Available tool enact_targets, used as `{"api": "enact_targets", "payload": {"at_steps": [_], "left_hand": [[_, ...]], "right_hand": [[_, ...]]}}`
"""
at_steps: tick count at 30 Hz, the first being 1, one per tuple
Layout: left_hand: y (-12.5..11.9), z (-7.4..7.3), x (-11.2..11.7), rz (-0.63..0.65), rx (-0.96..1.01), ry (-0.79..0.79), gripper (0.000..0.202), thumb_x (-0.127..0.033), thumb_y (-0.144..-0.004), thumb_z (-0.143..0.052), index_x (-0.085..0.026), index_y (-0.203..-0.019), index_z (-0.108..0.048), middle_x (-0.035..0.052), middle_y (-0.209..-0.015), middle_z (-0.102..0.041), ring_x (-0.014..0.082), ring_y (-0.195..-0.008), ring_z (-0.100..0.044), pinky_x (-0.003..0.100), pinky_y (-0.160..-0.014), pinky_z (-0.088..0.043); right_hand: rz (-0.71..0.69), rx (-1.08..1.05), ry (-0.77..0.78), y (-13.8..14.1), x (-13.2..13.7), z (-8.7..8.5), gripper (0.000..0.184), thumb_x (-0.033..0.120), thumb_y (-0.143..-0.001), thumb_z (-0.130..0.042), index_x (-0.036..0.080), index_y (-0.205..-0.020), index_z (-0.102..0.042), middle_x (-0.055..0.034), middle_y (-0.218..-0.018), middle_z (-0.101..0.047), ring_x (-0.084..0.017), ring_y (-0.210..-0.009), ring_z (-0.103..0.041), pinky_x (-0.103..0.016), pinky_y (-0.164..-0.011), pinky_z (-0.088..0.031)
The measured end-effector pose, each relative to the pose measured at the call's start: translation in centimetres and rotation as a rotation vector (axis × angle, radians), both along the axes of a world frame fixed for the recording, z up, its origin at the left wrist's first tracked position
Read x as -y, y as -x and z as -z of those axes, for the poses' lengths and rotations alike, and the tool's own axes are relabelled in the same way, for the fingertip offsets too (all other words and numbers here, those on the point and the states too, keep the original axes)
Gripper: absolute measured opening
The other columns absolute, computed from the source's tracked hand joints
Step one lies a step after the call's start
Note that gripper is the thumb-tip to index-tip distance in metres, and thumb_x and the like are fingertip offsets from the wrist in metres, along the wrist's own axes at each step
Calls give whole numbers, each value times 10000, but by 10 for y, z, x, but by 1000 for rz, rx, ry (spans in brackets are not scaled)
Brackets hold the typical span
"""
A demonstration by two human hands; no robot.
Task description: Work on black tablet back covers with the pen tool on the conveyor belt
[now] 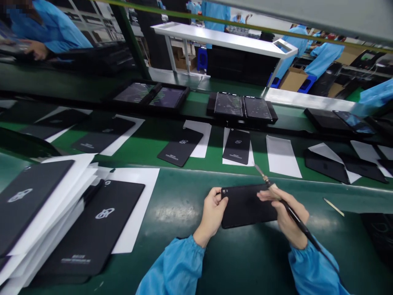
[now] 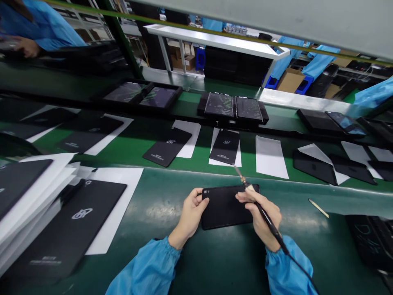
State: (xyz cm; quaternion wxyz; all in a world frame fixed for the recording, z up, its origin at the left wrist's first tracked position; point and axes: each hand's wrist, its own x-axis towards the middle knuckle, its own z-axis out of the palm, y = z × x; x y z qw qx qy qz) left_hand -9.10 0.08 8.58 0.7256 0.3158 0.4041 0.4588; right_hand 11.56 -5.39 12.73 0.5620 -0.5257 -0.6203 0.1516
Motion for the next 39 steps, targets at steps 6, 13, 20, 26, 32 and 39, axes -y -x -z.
{"api": "enact_targets", "payload": {"at_steps": [6,13,20,26,32,39], "left_hand": [[3,2,-2,41,-5,-29,311,-318,-770,-763,-196,-972,-560,27,-813,-775,181,-717,-733,258,-685,-536],[4,7,-4,139,-30,-77,382,-395,-768,-791,-188,-1032,-609,118,-1073,-771,237,-965,-731,337,-861,-551],[0,14,-4,127,-35,-69,385,-404,-739,-812,-191,-998,-623,157,-1154,-744,282,-1033,-724,401,-897,-555],[2,7,-4,112,-34,-75,314,-362,-764,-796,-187,-970,-635,148,-1131,-746,257,-991,-733,376,-869,-561],[4,5,-3,103,-34,-66,294,-347,-761,-799,-186,-950,-642,143,-1108,-751,251,-952,-741,377,-855,-568],[3,14,-4,106,-39,-81,311,-382,-756,-800,-181,-943,-653,149,-1100,-754,269,-939,-748,396,-847,-579]], "right_hand": [[-52,559,-44,-5,-38,23,205,205,-983,-559,249,-1084,-731,-80,-1126,-752,-234,-1044,-710,-408,-914,-587],[37,787,-1,-67,-64,24,285,139,-944,-460,231,-1011,-721,-82,-919,-687,-227,-880,-639,-358,-788,-517],[309,759,38,-154,-131,-14,253,169,-882,-465,199,-986,-694,-100,-945,-672,-262,-923,-606,-385,-857,-477],[267,715,121,-71,-161,16,211,350,-961,-517,202,-1076,-613,-130,-1254,-646,-256,-1085,-609,-407,-981,-465],[285,697,327,21,-183,55,369,489,-899,-653,220,-1125,-540,-165,-1336,-594,-390,-1334,-435,-647,-1068,-307],[376,670,418,35,-195,56,322,431,-874,-672,204,-1056,-533,-176,-1275,-594,-400,-1299,-445,-618,-1038,-322]]}}
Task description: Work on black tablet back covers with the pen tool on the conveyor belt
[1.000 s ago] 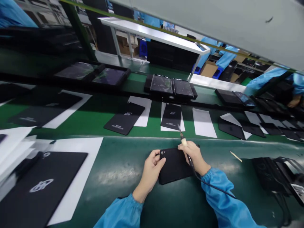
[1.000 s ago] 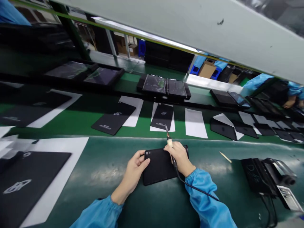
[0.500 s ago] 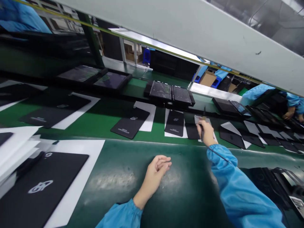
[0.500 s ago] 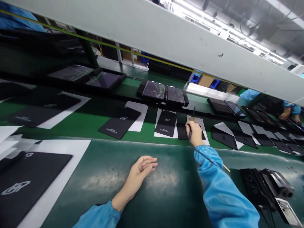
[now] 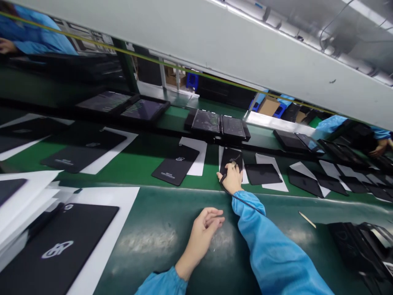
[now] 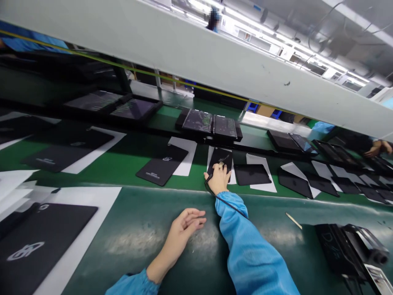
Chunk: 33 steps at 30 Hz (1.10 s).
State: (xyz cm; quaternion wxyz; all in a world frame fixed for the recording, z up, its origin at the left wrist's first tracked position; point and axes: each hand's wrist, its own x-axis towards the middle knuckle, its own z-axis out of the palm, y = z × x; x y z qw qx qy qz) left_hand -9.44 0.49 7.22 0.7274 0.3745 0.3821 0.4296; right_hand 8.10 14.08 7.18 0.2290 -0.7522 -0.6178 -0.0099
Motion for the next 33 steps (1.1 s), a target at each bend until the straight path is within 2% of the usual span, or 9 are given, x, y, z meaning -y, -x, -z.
{"api": "enact_targets", "payload": {"at_steps": [6,10,14,18,21,24,28,31,33], "left_hand": [[-2,15,-1,-28,24,-13,341,-417,-753,-799,-183,-961,-663,154,-1113,-757,275,-922,-754,400,-830,-594],[-2,14,-1,-18,39,-11,339,-411,-756,-800,-184,-966,-662,154,-1115,-758,275,-924,-756,403,-828,-598],[-1,7,-1,-45,59,5,348,-405,-741,-816,-176,-948,-656,158,-1104,-759,283,-916,-759,407,-821,-602],[1,-1,-1,-186,77,-31,352,-434,-792,-775,-172,-987,-642,142,-1080,-759,276,-955,-749,418,-891,-578],[3,-5,-1,-316,56,-97,372,-411,-808,-772,-185,-1070,-636,138,-1182,-731,264,-1090,-705,400,-1003,-516],[3,-6,0,-289,63,-89,416,-400,-813,-764,-197,-1154,-641,129,-1240,-714,269,-1144,-677,386,-1010,-503],[1,-5,3,-151,54,-58,333,-392,-815,-748,-160,-1048,-695,105,-1030,-772,274,-1027,-711,370,-932,-534],[0,-3,4,-151,48,-14,305,-379,-797,-761,-174,-1005,-674,65,-911,-776,244,-905,-733,347,-866,-554],[-1,-1,4,-144,63,23,319,-368,-799,-756,-198,-1040,-636,38,-862,-770,226,-840,-741,337,-818,-567]], "right_hand": [[8,-44,-119,-19,21,-19,252,349,-918,-558,185,-1110,-562,-104,-986,-676,-266,-919,-642,-359,-822,-468],[92,-104,-300,-55,34,-38,267,344,-976,-422,173,-1106,-581,-64,-816,-662,-234,-725,-637,-324,-717,-460],[146,-159,-523,-99,49,-64,276,335,-980,-374,176,-1042,-591,-71,-865,-659,-221,-765,-633,-331,-753,-476],[107,-226,-652,-120,83,-84,255,379,-980,-429,186,-950,-593,-65,-928,-673,-215,-858,-659,-340,-828,-497],[51,-305,-644,-114,115,-82,230,395,-964,-514,194,-871,-579,-49,-863,-711,-215,-835,-693,-351,-842,-512],[-65,-444,-516,-96,143,-66,206,380,-957,-570,210,-840,-569,-34,-808,-742,-213,-813,-717,-344,-814,-531],[-183,-462,-374,-80,163,-50,140,332,-966,-580,215,-933,-650,-52,-927,-767,-221,-860,-735,-363,-818,-562],[-236,-273,-400,-81,171,-55,178,293,-933,-630,222,-1074,-712,-74,-1045,-761,-250,-948,-729,-404,-893,-559],[-282,-261,-401,-82,176,-61,232,282,-936,-623,227,-1144,-711,-68,-1006,-766,-247,-912,-733,-402,-873,-570]]}}
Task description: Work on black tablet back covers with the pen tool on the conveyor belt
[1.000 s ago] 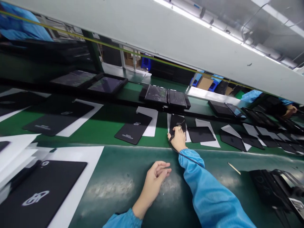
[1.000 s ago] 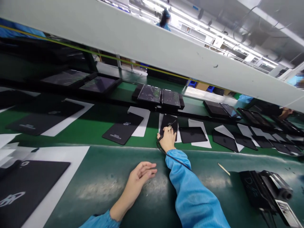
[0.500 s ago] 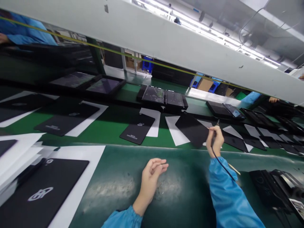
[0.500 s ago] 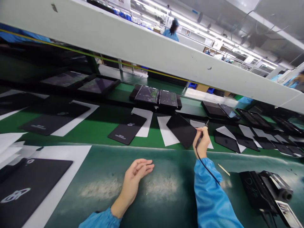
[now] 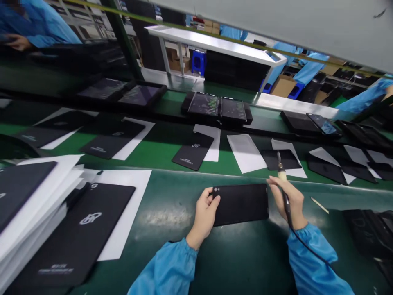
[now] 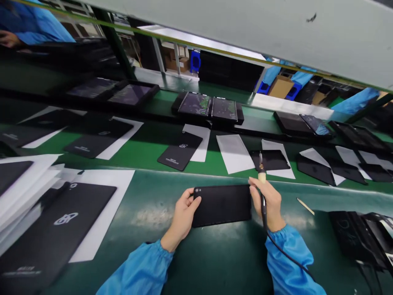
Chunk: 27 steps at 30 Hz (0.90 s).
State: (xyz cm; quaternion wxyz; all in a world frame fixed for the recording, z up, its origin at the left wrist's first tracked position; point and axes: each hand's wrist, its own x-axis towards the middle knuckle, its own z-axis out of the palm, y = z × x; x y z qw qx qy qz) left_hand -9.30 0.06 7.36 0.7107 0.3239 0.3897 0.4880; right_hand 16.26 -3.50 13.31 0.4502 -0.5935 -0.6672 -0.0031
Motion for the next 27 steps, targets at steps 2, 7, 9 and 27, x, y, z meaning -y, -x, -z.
{"api": "enact_targets", "payload": {"at_steps": [2,7,9,27], "left_hand": [[-1,0,0,3,9,10,314,-349,-809,-745,-213,-1055,-606,24,-844,-764,217,-821,-745,326,-797,-572],[-1,-4,1,-21,17,20,284,-299,-785,-748,-209,-1005,-593,25,-860,-763,212,-849,-744,304,-803,-562],[-2,-7,1,-22,23,34,280,-286,-776,-747,-206,-997,-594,26,-861,-764,209,-838,-743,303,-799,-559],[-1,-5,1,-4,15,4,238,-201,-815,-697,-198,-1002,-550,4,-787,-737,136,-662,-686,222,-635,-500]], "right_hand": [[-66,-135,42,4,5,-5,304,292,-967,-576,228,-1252,-659,-51,-917,-766,-213,-755,-729,-377,-766,-592],[-232,-657,131,32,16,2,343,334,-1001,-536,215,-1321,-558,-31,-777,-746,-158,-490,-634,-301,-486,-522],[-265,-743,170,40,19,6,298,338,-1018,-512,198,-1260,-615,-30,-720,-729,-139,-431,-589,-271,-416,-470],[-465,-266,209,66,18,8,240,67,-878,-658,220,-1043,-741,-41,-867,-754,-176,-780,-728,-280,-708,-576]]}}
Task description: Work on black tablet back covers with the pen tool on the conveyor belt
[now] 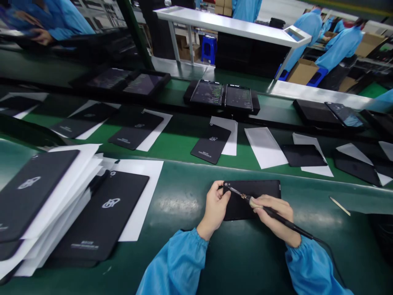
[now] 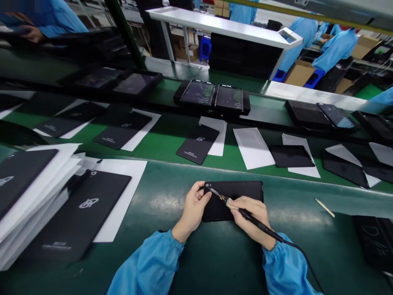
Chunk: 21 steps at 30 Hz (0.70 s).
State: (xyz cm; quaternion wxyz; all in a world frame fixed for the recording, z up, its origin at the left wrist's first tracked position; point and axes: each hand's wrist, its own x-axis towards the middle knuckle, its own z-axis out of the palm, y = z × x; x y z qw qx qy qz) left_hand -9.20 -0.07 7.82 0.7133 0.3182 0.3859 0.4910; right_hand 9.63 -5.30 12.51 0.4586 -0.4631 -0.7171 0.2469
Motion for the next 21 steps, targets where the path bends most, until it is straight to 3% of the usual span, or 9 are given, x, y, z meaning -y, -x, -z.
{"api": "enact_targets", "payload": {"at_steps": [15,21], "left_hand": [[0,1,1,9,-21,-26,255,-254,-819,-713,-193,-1013,-559,23,-803,-740,168,-721,-706,241,-664,-510],[0,0,1,10,-14,-13,243,-246,-815,-712,-198,-1000,-563,11,-785,-732,135,-663,-668,219,-636,-494]], "right_hand": [[-7,-73,55,0,-5,6,228,101,-906,-655,232,-1067,-750,-28,-859,-747,-166,-780,-718,-280,-718,-576],[26,-102,90,-6,-7,-5,220,116,-916,-647,246,-1054,-759,-15,-858,-750,-137,-687,-713,-241,-625,-583]]}}
